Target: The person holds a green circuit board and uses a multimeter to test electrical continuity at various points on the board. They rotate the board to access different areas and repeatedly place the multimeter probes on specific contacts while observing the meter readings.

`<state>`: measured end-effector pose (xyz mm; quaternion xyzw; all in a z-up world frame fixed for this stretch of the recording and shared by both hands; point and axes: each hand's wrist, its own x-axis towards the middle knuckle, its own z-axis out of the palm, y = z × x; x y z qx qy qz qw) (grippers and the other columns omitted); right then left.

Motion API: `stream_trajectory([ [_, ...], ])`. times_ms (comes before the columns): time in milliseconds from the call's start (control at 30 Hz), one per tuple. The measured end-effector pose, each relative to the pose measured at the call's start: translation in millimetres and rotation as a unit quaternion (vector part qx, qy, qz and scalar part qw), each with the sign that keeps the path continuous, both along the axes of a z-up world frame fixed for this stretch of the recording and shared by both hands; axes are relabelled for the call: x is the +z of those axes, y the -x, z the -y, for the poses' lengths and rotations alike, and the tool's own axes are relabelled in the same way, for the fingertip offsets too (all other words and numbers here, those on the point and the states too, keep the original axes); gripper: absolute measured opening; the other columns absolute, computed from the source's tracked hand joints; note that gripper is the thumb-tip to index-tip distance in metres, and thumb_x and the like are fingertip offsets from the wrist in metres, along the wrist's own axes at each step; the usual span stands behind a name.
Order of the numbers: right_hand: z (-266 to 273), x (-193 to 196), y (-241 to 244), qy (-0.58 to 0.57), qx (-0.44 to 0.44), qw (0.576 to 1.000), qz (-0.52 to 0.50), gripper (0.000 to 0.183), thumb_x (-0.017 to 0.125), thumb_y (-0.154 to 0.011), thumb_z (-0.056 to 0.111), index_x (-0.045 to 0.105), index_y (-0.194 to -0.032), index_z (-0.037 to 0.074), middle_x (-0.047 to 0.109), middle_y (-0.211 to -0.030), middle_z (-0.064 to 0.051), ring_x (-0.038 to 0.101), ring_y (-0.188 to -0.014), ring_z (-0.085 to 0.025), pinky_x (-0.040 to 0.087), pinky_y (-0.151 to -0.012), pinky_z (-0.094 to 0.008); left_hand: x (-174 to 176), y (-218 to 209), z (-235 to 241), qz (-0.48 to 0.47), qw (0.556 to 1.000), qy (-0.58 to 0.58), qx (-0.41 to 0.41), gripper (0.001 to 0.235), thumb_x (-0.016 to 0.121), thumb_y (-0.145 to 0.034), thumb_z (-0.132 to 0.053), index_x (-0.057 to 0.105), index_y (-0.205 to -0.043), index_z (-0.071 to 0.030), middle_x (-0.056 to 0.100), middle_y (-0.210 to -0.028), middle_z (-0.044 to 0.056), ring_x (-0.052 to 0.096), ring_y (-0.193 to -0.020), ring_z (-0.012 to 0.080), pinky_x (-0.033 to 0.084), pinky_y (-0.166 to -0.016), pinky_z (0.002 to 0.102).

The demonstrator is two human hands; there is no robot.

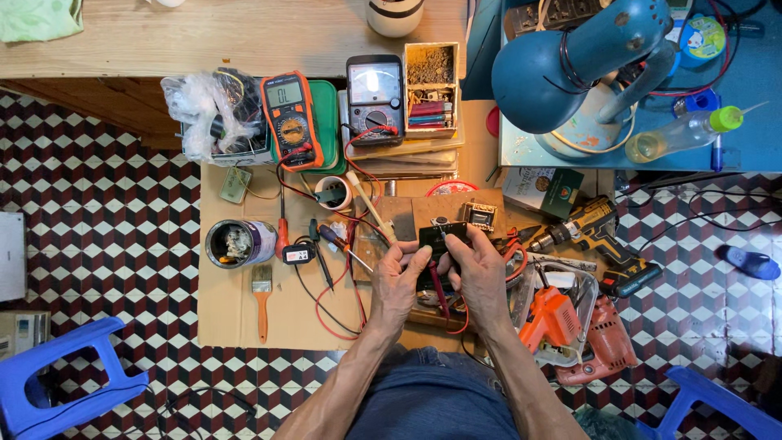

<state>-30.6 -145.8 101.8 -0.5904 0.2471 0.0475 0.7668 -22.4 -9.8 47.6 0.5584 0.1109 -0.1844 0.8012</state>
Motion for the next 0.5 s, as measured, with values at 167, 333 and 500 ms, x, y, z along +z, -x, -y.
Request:
stream_trajectory([
  [167,2.1,0.8,-0.7,0.016,0.016,1.0,-0.016,0.031,0.058,-0.1,0.022,0.06,-0.123,0.0,0.061,-0.067,-0.002,0.045,-0.044,-0.001,0.035,-0.038,-0.016,2.6,0.3,-2.0,-0.042,0.999,-0.011,-0.008,0.035,0.069,-0.096,-0.024,0.063,-0.12,0.001,0.076,-0.101,0.01,0.069,-0.087,0.0102,0.056,-0.078,0.024],
  [333,0.4,0.9,-1.0,0.016,0.014,1.0,-0.008,0.032,0.059,-0.1,0.022,0.061,-0.125,0.001,0.061,-0.067,-0.002,0.044,-0.044,-0.001,0.033,-0.037,-0.016,-1.5,0.7,-1.3,-0.042,0.999,0.013,-0.004,0.037,0.069,-0.097,-0.024,0.063,-0.122,0.002,0.075,-0.103,0.011,0.069,-0.09,0.0104,0.056,-0.08,0.024],
  [500,-0.8,0.8,-1.2,0.021,0.009,0.999,-0.025,0.034,0.059,-0.1,0.023,0.061,-0.127,0.002,0.061,-0.066,-0.002,0.044,-0.044,-0.001,0.033,-0.037,-0.016,-5.8,0.7,-1.2,-0.045,0.999,0.021,0.001,0.037,0.07,-0.096,-0.024,0.062,-0.122,0.001,0.074,-0.104,0.011,0.069,-0.091,0.0096,0.056,-0.082,0.023],
])
